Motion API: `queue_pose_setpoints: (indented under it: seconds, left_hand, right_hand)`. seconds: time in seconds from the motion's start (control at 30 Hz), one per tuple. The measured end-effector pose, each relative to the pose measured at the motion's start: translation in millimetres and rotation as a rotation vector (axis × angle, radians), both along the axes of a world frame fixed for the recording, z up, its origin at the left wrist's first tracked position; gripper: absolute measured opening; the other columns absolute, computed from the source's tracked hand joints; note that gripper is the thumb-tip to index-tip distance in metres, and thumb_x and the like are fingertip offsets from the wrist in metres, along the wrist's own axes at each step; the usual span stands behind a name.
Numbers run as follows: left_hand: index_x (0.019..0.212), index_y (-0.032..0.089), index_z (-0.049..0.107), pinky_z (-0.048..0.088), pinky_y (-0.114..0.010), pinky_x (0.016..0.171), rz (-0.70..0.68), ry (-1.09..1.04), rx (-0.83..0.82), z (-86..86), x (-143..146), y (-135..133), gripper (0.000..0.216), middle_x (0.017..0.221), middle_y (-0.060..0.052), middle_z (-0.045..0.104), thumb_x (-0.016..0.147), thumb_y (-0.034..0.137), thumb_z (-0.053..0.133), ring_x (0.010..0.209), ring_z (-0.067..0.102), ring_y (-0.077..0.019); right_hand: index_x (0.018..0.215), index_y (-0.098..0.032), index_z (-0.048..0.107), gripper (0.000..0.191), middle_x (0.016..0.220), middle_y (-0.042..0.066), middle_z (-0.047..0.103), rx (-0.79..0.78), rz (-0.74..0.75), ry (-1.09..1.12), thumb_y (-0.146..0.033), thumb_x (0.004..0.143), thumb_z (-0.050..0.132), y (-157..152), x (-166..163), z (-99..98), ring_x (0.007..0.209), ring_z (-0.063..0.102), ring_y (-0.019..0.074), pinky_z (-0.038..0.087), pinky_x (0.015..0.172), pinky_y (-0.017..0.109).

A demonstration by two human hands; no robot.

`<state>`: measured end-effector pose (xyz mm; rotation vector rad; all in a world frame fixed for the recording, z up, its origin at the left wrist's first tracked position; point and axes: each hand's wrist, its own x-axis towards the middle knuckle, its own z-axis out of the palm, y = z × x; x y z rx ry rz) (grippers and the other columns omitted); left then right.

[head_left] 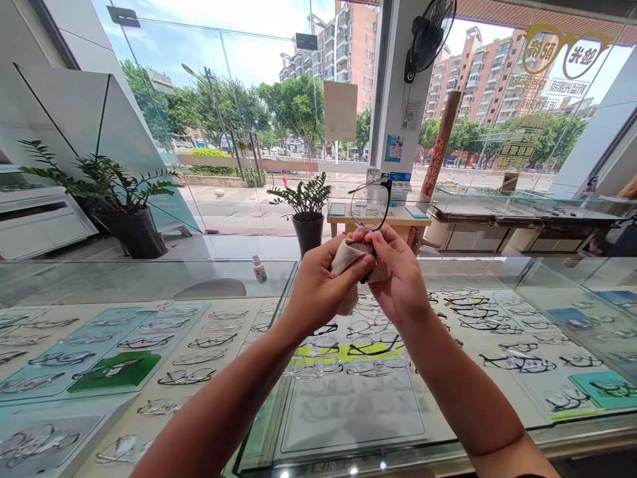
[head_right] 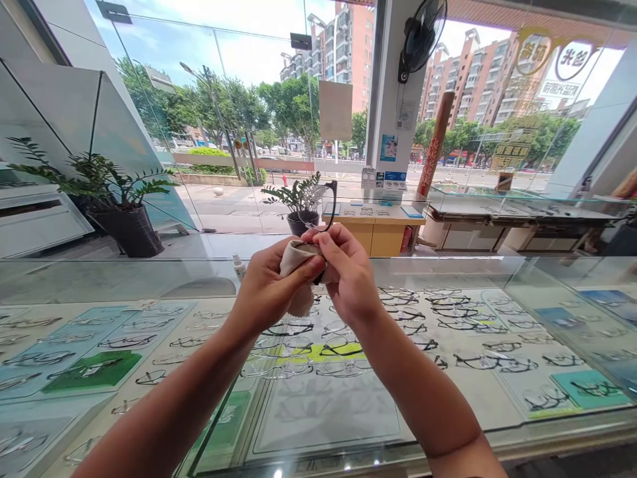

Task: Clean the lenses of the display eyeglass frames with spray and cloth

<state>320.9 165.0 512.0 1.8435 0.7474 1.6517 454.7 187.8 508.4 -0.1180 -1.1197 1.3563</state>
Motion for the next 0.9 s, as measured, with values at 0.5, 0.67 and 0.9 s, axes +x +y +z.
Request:
queue_pose_setpoints:
  seconds: [0.5, 0.67, 0.9]
  left_hand:
    - [0.085, 0.018, 0.075, 0.039, -0.028, 0.061, -0.196, 0.16, -0.125, 16.2, -18.3, -7.0, 0.043, 0.074, -0.002, 0.061, 0.097, 0.06, 0.077, 0.067, 0.046, -0.015]
    - [0.086, 0.017, 0.074, 0.039, -0.026, 0.062, -0.198, 0.141, -0.132, 11.7, -14.6, -2.4, 0.036, 0.076, -0.001, 0.061, 0.087, 0.05, 0.09, 0.069, 0.046, -0.0139]
    - [0.09, 0.017, 0.079, 0.047, -0.025, 0.066, -0.102, -0.015, -0.092, 0.0, -1.9, 4.7, 0.039, 0.08, -0.001, 0.07, 0.083, 0.052, 0.093, 0.07, 0.054, -0.0139]
  right_hand:
    - [0.089, -0.026, 0.07, 0.025, 0.097, 0.001, 0.077, 0.02, -0.006, -0.017, -0.043, 0.088, 0.088, -0.3, 8.4, 4.3, 0.101, 0.072, 0.0204, 0.064, 0.094, 0.037]
    - [0.089, -0.027, 0.071, 0.023, 0.098, 0.001, 0.077, 0.013, -0.033, -0.01, -0.042, 0.087, 0.089, 1.6, 8.7, 3.7, 0.1, 0.071, 0.0194, 0.063, 0.093, 0.035]
    - [0.087, -0.028, 0.072, 0.024, 0.099, -0.002, 0.078, 0.015, 0.003, 0.038, -0.041, 0.086, 0.091, 0.0, -0.9, 0.6, 0.1, 0.071, 0.015, 0.062, 0.095, 0.029]
